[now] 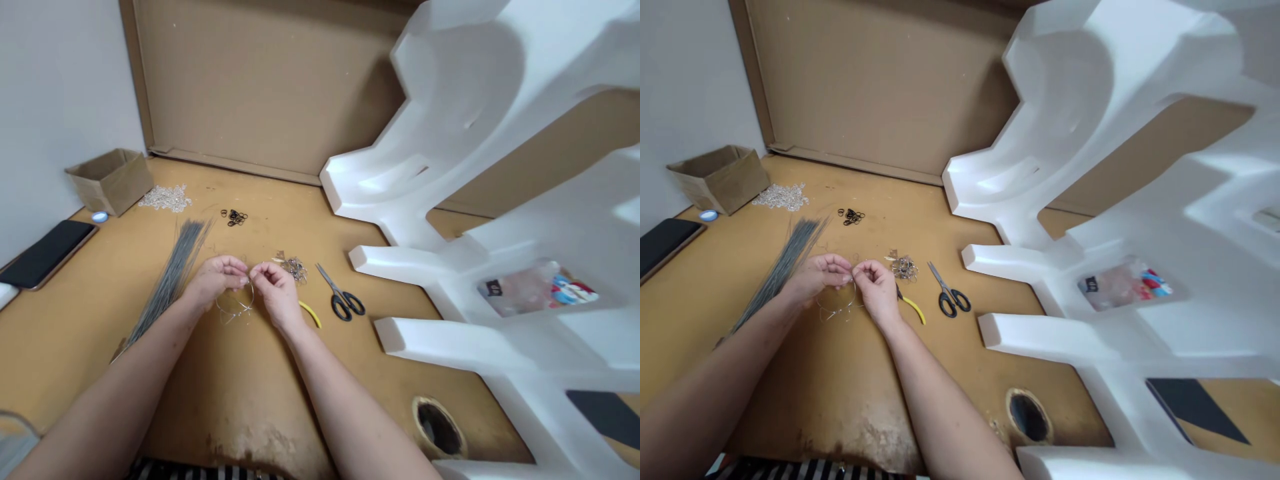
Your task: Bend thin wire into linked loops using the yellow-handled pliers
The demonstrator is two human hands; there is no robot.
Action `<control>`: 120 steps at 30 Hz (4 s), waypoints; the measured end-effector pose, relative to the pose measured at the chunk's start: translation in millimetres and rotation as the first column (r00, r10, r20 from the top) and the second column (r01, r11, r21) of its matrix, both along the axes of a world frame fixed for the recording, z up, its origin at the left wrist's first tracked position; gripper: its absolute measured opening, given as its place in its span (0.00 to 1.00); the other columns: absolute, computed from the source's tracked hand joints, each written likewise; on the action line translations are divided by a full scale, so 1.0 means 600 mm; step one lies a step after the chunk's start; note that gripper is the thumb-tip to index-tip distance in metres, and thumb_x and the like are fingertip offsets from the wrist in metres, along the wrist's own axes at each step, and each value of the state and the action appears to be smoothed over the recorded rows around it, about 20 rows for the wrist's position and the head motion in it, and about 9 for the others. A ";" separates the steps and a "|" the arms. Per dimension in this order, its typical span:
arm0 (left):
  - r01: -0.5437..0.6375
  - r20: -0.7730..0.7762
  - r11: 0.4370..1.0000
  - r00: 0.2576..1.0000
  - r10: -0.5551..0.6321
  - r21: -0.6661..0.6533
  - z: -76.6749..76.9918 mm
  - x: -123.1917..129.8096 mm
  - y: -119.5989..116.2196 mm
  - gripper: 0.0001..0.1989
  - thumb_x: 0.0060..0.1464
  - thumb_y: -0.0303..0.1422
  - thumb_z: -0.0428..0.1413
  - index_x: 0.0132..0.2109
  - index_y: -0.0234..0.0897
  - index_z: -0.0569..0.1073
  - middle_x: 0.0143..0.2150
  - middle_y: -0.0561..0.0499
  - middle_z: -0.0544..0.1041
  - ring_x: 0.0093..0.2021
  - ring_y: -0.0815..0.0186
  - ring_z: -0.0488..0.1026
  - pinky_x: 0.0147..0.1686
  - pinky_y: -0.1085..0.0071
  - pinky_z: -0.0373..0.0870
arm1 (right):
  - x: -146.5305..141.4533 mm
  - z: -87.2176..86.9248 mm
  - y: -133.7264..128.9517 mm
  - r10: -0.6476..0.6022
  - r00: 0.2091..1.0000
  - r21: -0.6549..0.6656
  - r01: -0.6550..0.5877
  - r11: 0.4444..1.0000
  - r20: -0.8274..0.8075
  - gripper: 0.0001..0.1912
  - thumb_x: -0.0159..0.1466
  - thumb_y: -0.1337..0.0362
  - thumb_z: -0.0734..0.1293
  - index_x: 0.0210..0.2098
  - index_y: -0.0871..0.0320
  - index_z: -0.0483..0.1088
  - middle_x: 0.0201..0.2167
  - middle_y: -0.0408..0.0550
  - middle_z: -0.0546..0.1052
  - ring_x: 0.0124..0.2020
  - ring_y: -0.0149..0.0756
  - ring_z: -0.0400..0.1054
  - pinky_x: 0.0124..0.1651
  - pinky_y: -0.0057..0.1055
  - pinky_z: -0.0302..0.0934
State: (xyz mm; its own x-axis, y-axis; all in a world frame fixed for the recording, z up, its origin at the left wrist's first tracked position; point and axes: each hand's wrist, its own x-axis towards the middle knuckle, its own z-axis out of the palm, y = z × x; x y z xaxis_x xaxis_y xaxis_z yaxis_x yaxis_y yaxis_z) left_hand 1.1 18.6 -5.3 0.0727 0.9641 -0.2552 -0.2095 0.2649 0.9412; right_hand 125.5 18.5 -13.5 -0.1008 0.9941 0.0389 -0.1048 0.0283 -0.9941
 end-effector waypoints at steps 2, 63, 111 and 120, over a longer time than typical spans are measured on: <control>-0.018 0.039 1.000 0.999 0.018 -0.007 -0.001 0.001 0.001 0.10 0.28 0.22 0.59 0.25 0.32 0.69 0.16 0.56 0.69 0.18 0.73 0.65 0.20 0.77 0.59 | -0.001 -0.001 0.000 -0.012 1.000 0.013 0.012 1.000 -0.006 0.06 0.47 0.63 0.66 0.19 0.57 0.65 0.13 0.35 0.62 0.16 0.24 0.50 0.21 0.24 0.46; -0.104 0.148 0.995 0.984 0.101 0.010 0.004 0.006 0.000 0.12 0.26 0.20 0.58 0.25 0.32 0.67 0.15 0.56 0.69 0.16 0.75 0.62 0.19 0.77 0.55 | 0.000 -0.009 0.004 0.032 0.965 -0.122 -0.065 0.990 -0.259 0.06 0.43 0.64 0.71 0.19 0.58 0.71 0.13 0.37 0.67 0.15 0.23 0.54 0.22 0.25 0.46; 0.238 0.226 0.964 0.952 -0.207 -0.121 0.006 -0.005 -0.001 0.08 0.31 0.27 0.61 0.17 0.31 0.67 0.12 0.56 0.62 0.14 0.78 0.56 0.16 0.79 0.50 | 0.003 0.006 -0.001 0.034 0.992 0.016 -0.032 0.999 -0.118 0.07 0.46 0.63 0.68 0.18 0.57 0.66 0.17 0.38 0.65 0.21 0.27 0.55 0.27 0.25 0.50; 0.189 0.232 0.973 0.960 -0.155 -0.132 -0.003 -0.008 0.004 0.07 0.30 0.25 0.62 0.18 0.31 0.69 0.12 0.57 0.62 0.13 0.79 0.56 0.16 0.79 0.49 | 0.011 0.004 0.005 0.083 0.990 0.008 -0.084 0.996 0.115 0.12 0.49 0.55 0.66 0.20 0.57 0.67 0.15 0.38 0.64 0.17 0.26 0.52 0.23 0.26 0.48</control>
